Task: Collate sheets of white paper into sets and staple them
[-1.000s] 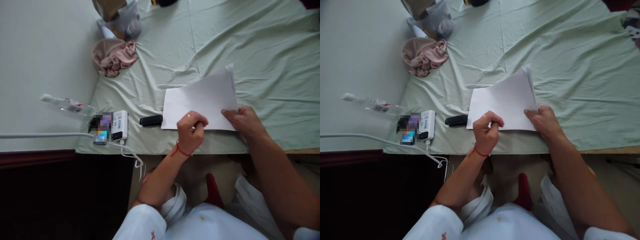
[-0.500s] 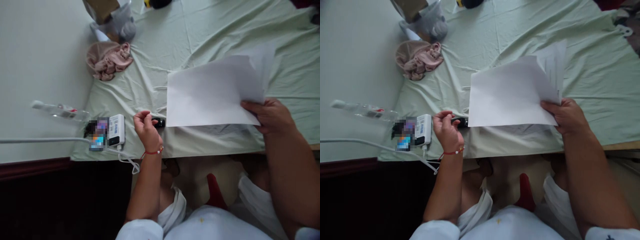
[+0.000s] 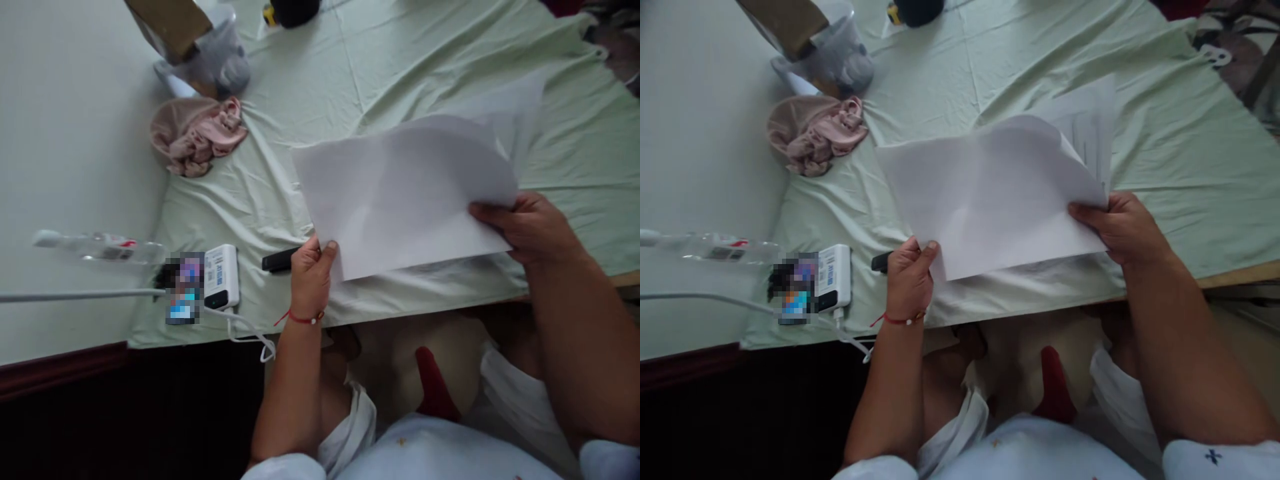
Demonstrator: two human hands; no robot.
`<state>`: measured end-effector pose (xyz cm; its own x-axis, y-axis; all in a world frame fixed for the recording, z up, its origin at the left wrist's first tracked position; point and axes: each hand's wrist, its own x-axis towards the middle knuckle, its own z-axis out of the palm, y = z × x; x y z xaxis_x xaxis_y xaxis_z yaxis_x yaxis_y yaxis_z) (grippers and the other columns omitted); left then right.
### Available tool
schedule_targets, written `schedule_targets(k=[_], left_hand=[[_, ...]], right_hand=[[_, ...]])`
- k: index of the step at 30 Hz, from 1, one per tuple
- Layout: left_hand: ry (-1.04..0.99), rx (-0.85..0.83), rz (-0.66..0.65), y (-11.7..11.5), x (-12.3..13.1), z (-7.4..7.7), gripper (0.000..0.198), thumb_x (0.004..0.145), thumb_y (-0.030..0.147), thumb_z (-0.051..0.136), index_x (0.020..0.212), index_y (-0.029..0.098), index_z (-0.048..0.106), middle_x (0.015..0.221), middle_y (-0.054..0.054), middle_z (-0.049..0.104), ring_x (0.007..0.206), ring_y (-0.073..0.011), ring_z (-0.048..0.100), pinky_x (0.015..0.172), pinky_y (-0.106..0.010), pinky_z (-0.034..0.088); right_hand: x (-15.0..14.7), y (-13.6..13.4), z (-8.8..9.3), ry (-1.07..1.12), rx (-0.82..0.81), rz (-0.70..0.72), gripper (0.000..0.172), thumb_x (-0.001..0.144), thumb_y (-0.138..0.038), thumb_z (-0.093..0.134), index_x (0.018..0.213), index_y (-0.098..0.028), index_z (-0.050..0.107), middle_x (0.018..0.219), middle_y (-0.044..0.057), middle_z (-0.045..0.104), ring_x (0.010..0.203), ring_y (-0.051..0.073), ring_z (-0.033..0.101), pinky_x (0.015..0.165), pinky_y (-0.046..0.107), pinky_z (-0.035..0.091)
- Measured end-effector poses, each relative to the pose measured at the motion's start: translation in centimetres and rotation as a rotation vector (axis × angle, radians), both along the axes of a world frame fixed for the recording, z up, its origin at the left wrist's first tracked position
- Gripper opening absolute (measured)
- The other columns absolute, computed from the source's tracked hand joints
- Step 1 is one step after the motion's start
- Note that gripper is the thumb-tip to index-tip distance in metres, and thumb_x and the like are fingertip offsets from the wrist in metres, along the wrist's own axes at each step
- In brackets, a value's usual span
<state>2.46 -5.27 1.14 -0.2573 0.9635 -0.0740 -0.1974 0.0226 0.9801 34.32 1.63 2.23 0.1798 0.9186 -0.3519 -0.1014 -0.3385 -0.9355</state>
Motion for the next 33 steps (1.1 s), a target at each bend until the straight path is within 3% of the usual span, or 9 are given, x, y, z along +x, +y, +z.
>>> schedule_targets(k=[4, 8, 13, 19, 23, 27, 30, 33], left_hand=[[0.07, -0.01, 0.061, 0.1, 0.4, -1.0, 0.036, 0.077, 0.053, 0.093, 0.083, 0.022, 0.076, 0.085, -0.002, 0.078, 0.084, -0.0174, 0.072, 0.078, -0.028, 0.059], [0.074, -0.118, 0.143, 0.4, 0.9, -1.6, 0.045, 0.08, 0.062, 0.088, 0.075, 0.021, 0.07, 0.066, 0.002, 0.067, 0.071, -0.0161, 0.067, 0.067, -0.026, 0.055], [0.016, -0.11, 0.024, 1.0, 1.5, -2.0, 0.046, 0.069, 0.054, 0.096, 0.094, 0.02, 0.076, 0.078, -0.001, 0.074, 0.077, -0.0189, 0.071, 0.07, -0.028, 0.056], [0.066, -0.11, 0.132, 1.4, 2.1, -2.6, 0.052, 0.075, 0.063, 0.093, 0.071, 0.02, 0.065, 0.061, 0.006, 0.054, 0.056, -0.009, 0.047, 0.054, -0.023, 0.037], [0.014, -0.091, 0.082, 1.7, 2.4, -2.6, 0.054, 0.064, 0.062, 0.1, 0.082, 0.02, 0.07, 0.065, 0.006, 0.058, 0.058, -0.0088, 0.049, 0.057, -0.022, 0.041], [0.062, -0.118, 0.152, 1.6, 2.5, -2.8, 0.056, 0.065, 0.06, 0.1, 0.071, 0.02, 0.062, 0.061, 0.007, 0.055, 0.054, -0.0072, 0.046, 0.054, -0.021, 0.039], [0.019, -0.134, 0.158, 1.2, 2.7, -2.5, 0.052, 0.072, 0.064, 0.094, 0.077, 0.02, 0.067, 0.068, 0.004, 0.064, 0.057, -0.0089, 0.051, 0.054, -0.022, 0.042], [-0.009, -0.146, 0.157, 0.9, 2.9, -1.8, 0.048, 0.068, 0.057, 0.099, 0.08, 0.022, 0.068, 0.068, 0.005, 0.063, 0.053, -0.008, 0.049, 0.046, -0.02, 0.036]], right_hand=[[0.9, 0.3, -1.0, 0.057, -0.007, 0.067, 0.021, 0.062, -0.021, 0.09, 0.082, -0.021, 0.083, 0.08, 0.004, 0.079, 0.067, 0.016, 0.067, 0.058, 0.026, 0.054], [1.4, 0.6, -1.3, 0.067, -0.022, 0.055, 0.017, 0.068, -0.018, 0.084, 0.085, -0.021, 0.084, 0.081, 0.004, 0.08, 0.065, 0.015, 0.066, 0.061, 0.026, 0.055], [1.2, 0.9, -1.3, 0.023, 0.051, -0.06, 0.011, 0.074, -0.013, 0.076, 0.081, -0.021, 0.079, 0.08, 0.001, 0.079, 0.069, 0.014, 0.065, 0.068, 0.026, 0.054], [0.5, 1.1, -1.2, -0.127, 0.157, -0.176, 0.012, 0.082, -0.011, 0.068, 0.074, -0.019, 0.071, 0.07, -0.002, 0.068, 0.063, 0.011, 0.055, 0.064, 0.024, 0.046], [0.3, 1.4, -1.2, -0.177, 0.201, -0.254, 0.017, 0.083, -0.007, 0.065, 0.071, -0.019, 0.065, 0.067, -0.005, 0.061, 0.059, 0.009, 0.048, 0.058, 0.022, 0.039], [0.1, 1.8, -1.3, -0.13, 0.226, -0.247, 0.022, 0.083, -0.006, 0.065, 0.066, -0.02, 0.058, 0.062, -0.006, 0.055, 0.057, 0.008, 0.046, 0.058, 0.021, 0.039], [-0.1, 1.9, -1.4, -0.129, 0.221, -0.247, 0.02, 0.082, -0.008, 0.067, 0.067, -0.02, 0.061, 0.064, -0.005, 0.057, 0.058, 0.008, 0.044, 0.054, 0.021, 0.036], [-0.6, 2.2, -1.4, -0.117, 0.222, -0.278, 0.013, 0.081, -0.01, 0.068, 0.073, -0.02, 0.068, 0.067, -0.003, 0.064, 0.061, 0.01, 0.049, 0.055, 0.021, 0.038]])
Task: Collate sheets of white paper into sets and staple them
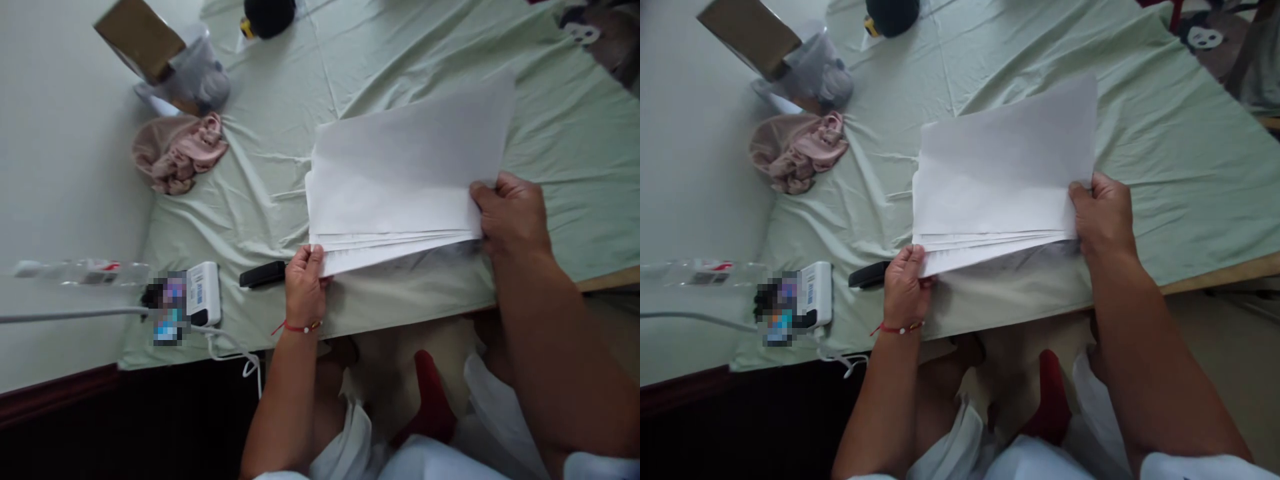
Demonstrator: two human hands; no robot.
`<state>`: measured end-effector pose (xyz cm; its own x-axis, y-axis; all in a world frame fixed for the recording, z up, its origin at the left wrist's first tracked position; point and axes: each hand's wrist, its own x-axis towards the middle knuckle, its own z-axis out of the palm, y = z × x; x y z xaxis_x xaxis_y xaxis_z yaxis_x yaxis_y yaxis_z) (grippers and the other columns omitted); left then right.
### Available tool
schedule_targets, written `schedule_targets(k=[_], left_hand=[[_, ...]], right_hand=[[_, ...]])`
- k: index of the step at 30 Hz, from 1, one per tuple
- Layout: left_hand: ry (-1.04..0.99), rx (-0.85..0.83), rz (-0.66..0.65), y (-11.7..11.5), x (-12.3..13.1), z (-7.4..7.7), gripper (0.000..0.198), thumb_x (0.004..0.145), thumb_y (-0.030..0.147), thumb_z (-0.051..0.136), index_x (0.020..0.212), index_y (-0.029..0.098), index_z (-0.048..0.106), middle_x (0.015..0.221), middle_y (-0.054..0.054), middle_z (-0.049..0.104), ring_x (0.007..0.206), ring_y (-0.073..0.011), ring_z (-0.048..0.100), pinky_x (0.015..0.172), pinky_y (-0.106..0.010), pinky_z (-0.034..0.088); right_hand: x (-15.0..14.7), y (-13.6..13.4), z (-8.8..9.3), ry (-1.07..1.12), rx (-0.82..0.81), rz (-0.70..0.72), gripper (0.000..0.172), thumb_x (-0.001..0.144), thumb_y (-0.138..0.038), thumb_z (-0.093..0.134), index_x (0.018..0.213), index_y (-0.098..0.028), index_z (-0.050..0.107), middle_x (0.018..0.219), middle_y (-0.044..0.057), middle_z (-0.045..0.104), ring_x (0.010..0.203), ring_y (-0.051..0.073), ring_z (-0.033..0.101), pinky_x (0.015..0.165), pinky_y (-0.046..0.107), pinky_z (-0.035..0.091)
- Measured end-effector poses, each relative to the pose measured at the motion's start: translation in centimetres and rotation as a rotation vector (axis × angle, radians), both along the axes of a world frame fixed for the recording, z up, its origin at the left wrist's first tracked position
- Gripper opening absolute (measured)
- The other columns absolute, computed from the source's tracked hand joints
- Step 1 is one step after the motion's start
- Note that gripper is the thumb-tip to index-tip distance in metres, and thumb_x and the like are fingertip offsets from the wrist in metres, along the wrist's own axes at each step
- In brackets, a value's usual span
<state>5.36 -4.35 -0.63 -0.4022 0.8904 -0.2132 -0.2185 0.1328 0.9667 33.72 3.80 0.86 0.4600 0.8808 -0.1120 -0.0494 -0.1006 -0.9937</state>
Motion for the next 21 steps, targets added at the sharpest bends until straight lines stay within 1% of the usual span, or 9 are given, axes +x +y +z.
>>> schedule_targets(k=[2, 3, 5, 8, 10, 13, 15, 18, 21], left_hand=[[0.021, -0.007, 0.047, 0.0, 0.0, 0.3, 0.05, 0.064, 0.051, 0.102, 0.075, 0.021, 0.064, 0.063, 0.008, 0.056, 0.05, -0.006, 0.044, 0.042, -0.019, 0.03], [0.037, -0.008, 0.077, 0.0, -0.1, 0.3, 0.051, 0.063, 0.05, 0.102, 0.073, 0.021, 0.062, 0.061, 0.009, 0.053, 0.05, -0.0054, 0.043, 0.042, -0.018, 0.03], [0.063, 0.001, 0.131, 0.2, -0.2, 0.1, 0.052, 0.067, 0.052, 0.1, 0.07, 0.02, 0.059, 0.06, 0.009, 0.052, 0.052, -0.0052, 0.045, 0.046, -0.017, 0.034], [0.048, 0.039, 0.173, 0.5, -0.3, -0.4, 0.049, 0.071, 0.055, 0.097, 0.073, 0.019, 0.064, 0.065, 0.006, 0.063, 0.06, -0.0073, 0.055, 0.057, -0.019, 0.046], [0.007, 0.052, 0.183, 0.5, -0.2, -0.6, 0.048, 0.07, 0.057, 0.097, 0.081, 0.018, 0.07, 0.073, 0.004, 0.071, 0.062, -0.0087, 0.06, 0.061, -0.021, 0.049], [-0.039, 0.036, 0.158, 0.4, -0.4, -0.6, 0.05, 0.069, 0.058, 0.097, 0.09, 0.018, 0.075, 0.078, 0.002, 0.076, 0.06, -0.0094, 0.061, 0.06, -0.022, 0.051], [-0.054, 0.018, 0.115, 0.3, -0.7, -0.5, 0.047, 0.068, 0.054, 0.098, 0.085, 0.019, 0.073, 0.075, 0.002, 0.075, 0.061, -0.0106, 0.063, 0.064, -0.023, 0.055], [-0.074, -0.008, 0.027, 0.4, -1.3, -0.4, 0.042, 0.065, 0.042, 0.099, 0.082, 0.02, 0.069, 0.072, 0.003, 0.073, 0.068, -0.0143, 0.07, 0.073, -0.027, 0.06], [-0.082, -0.001, -0.03, 0.7, -1.8, -0.8, 0.039, 0.066, 0.036, 0.097, 0.09, 0.021, 0.07, 0.078, 0.0, 0.077, 0.081, -0.0192, 0.077, 0.078, -0.03, 0.062]], right_hand=[[-0.3, 0.1, 0.0, 0.025, -0.001, -0.002, 0.012, 0.081, -0.012, 0.067, 0.074, -0.021, 0.069, 0.068, -0.003, 0.066, 0.061, 0.011, 0.051, 0.057, 0.022, 0.042], [-0.5, 0.2, -0.1, 0.038, 0.0, 0.006, 0.011, 0.081, -0.013, 0.068, 0.074, -0.022, 0.069, 0.068, -0.003, 0.067, 0.061, 0.011, 0.052, 0.058, 0.023, 0.044], [-0.8, 0.2, -0.2, 0.06, 0.014, 0.022, 0.01, 0.081, -0.017, 0.071, 0.075, -0.024, 0.07, 0.069, -0.003, 0.067, 0.062, 0.013, 0.054, 0.061, 0.024, 0.047], [-0.9, 0.0, -0.3, 0.064, 0.042, 0.059, 0.013, 0.08, -0.025, 0.08, 0.074, -0.029, 0.069, 0.071, -0.002, 0.067, 0.066, 0.016, 0.058, 0.062, 0.026, 0.05], [-0.9, -0.2, -0.2, 0.066, 0.041, 0.067, 0.016, 0.079, -0.026, 0.081, 0.072, -0.029, 0.067, 0.071, -0.002, 0.067, 0.065, 0.016, 0.057, 0.061, 0.027, 0.05], [-0.9, -0.5, 0.0, 0.097, 0.042, 0.053, 0.011, 0.079, -0.019, 0.075, 0.073, -0.025, 0.068, 0.07, -0.002, 0.066, 0.064, 0.013, 0.056, 0.063, 0.025, 0.049], [-0.8, -0.6, 0.1, 0.116, 0.052, 0.053, 0.009, 0.079, -0.015, 0.07, 0.075, -0.022, 0.069, 0.069, -0.003, 0.066, 0.063, 0.012, 0.056, 0.063, 0.024, 0.047], [-0.5, -0.7, 0.2, 0.145, 0.061, 0.052, 0.009, 0.077, -0.013, 0.07, 0.074, -0.022, 0.07, 0.067, -0.004, 0.066, 0.06, 0.01, 0.053, 0.061, 0.023, 0.045], [-0.1, -0.7, 0.4, 0.179, 0.053, 0.041, 0.01, 0.074, -0.012, 0.072, 0.072, -0.022, 0.071, 0.067, -0.004, 0.066, 0.058, 0.01, 0.052, 0.06, 0.023, 0.046]])
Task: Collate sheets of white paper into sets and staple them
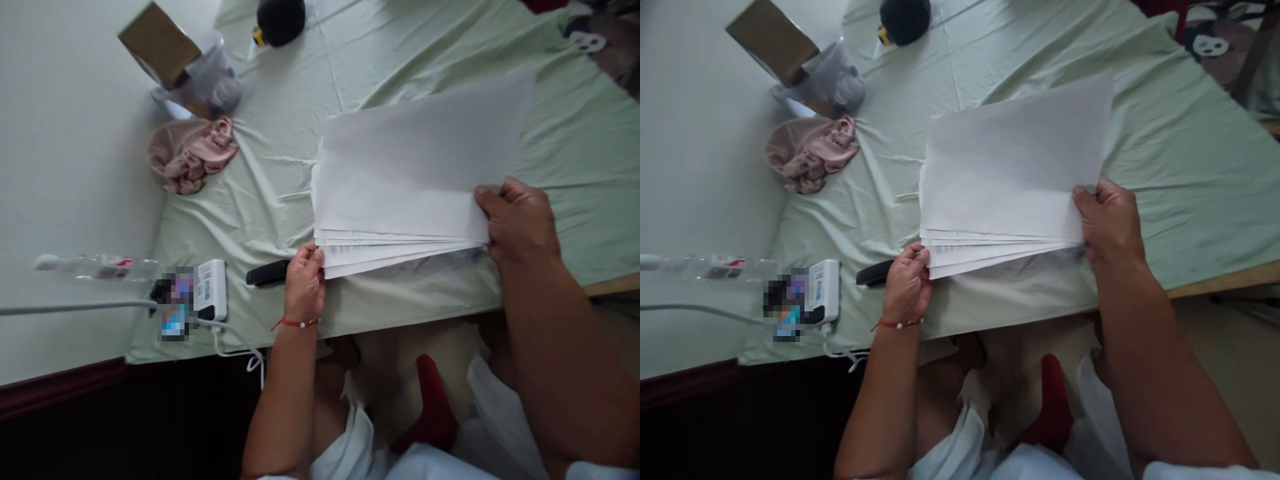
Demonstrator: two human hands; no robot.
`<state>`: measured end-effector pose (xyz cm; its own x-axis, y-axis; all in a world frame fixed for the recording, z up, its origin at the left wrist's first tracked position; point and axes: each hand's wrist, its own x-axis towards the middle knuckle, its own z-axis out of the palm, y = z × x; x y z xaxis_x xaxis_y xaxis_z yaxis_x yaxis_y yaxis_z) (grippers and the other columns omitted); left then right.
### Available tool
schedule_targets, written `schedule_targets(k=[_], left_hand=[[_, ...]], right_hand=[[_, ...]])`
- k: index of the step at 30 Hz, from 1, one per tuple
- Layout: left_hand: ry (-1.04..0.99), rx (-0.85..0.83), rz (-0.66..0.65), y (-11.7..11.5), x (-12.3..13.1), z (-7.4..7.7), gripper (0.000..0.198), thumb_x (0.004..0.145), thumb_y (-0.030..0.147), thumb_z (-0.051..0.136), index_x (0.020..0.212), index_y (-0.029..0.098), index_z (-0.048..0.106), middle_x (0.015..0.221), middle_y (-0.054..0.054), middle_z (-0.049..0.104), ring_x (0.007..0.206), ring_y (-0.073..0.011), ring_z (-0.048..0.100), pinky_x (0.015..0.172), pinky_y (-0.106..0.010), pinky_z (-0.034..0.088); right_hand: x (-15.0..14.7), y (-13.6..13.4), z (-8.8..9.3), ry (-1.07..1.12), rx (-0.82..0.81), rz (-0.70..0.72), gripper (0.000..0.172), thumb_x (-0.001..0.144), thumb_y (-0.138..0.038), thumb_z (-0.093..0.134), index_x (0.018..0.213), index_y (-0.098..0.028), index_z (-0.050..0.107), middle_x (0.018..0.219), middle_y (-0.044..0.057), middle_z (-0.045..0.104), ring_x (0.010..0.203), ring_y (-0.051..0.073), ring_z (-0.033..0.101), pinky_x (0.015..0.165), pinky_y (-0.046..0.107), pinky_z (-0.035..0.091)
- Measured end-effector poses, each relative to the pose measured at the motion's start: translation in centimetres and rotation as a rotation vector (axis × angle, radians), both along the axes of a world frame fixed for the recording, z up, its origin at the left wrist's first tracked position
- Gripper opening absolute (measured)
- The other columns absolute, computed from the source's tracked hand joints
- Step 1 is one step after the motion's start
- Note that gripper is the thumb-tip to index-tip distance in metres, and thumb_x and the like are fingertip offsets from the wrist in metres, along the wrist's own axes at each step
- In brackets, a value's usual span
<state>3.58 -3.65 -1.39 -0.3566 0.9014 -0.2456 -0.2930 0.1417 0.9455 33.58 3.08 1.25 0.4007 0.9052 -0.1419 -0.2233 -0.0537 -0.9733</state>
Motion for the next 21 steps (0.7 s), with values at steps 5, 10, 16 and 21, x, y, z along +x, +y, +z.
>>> schedule_targets(k=[5, 10, 16, 21], left_hand=[[0.036, 0.011, 0.033, 0.6, -0.1, -0.6, 0.03, 0.071, 0.029, 0.09, 0.092, 0.021, 0.07, 0.082, -0.001, 0.08, 0.085, -0.02, 0.078, 0.083, -0.032, 0.063], [-0.086, -0.02, 0.044, 0.8, -0.4, 0.3, 0.02, 0.085, 0.037, 0.079, 0.094, 0.019, 0.073, 0.079, -0.001, 0.078, 0.071, -0.0161, 0.075, 0.074, -0.029, 0.061], [-0.121, -0.016, 0.013, 1.0, -0.8, 0.9, 0.051, 0.081, 0.069, 0.085, 0.088, 0.02, 0.072, 0.07, -0.001, 0.075, 0.062, -0.0175, 0.073, 0.071, -0.033, 0.063], [0.026, 0.018, -0.023, 1.3, -0.2, 1.4, 0.053, 0.061, 0.052, 0.104, 0.092, 0.019, 0.077, 0.087, -0.006, 0.083, 0.091, -0.0247, 0.081, 0.089, -0.037, 0.064]], right_hand=[[0.5, -0.2, 0.3, 0.017, -0.01, 0.128, 0.011, 0.072, -0.012, 0.074, 0.077, -0.021, 0.074, 0.078, 0.0, 0.074, 0.069, 0.012, 0.063, 0.073, 0.026, 0.054], [1.1, -0.2, 0.5, 0.051, 0.027, 0.148, 0.019, 0.07, -0.012, 0.076, 0.085, -0.024, 0.079, 0.083, 0.0, 0.079, 0.077, 0.016, 0.069, 0.085, 0.031, 0.058], [1.8, -0.3, 0.4, 0.057, 0.103, 0.253, 0.022, 0.07, -0.017, 0.082, 0.09, -0.024, 0.083, 0.086, 0.0, 0.082, 0.083, 0.017, 0.073, 0.093, 0.032, 0.059], [2.3, -0.3, 0.2, 0.005, 0.183, 0.312, 0.029, 0.07, -0.027, 0.091, 0.099, -0.025, 0.085, 0.093, 0.002, 0.082, 0.094, 0.02, 0.074, 0.098, 0.035, 0.059]])
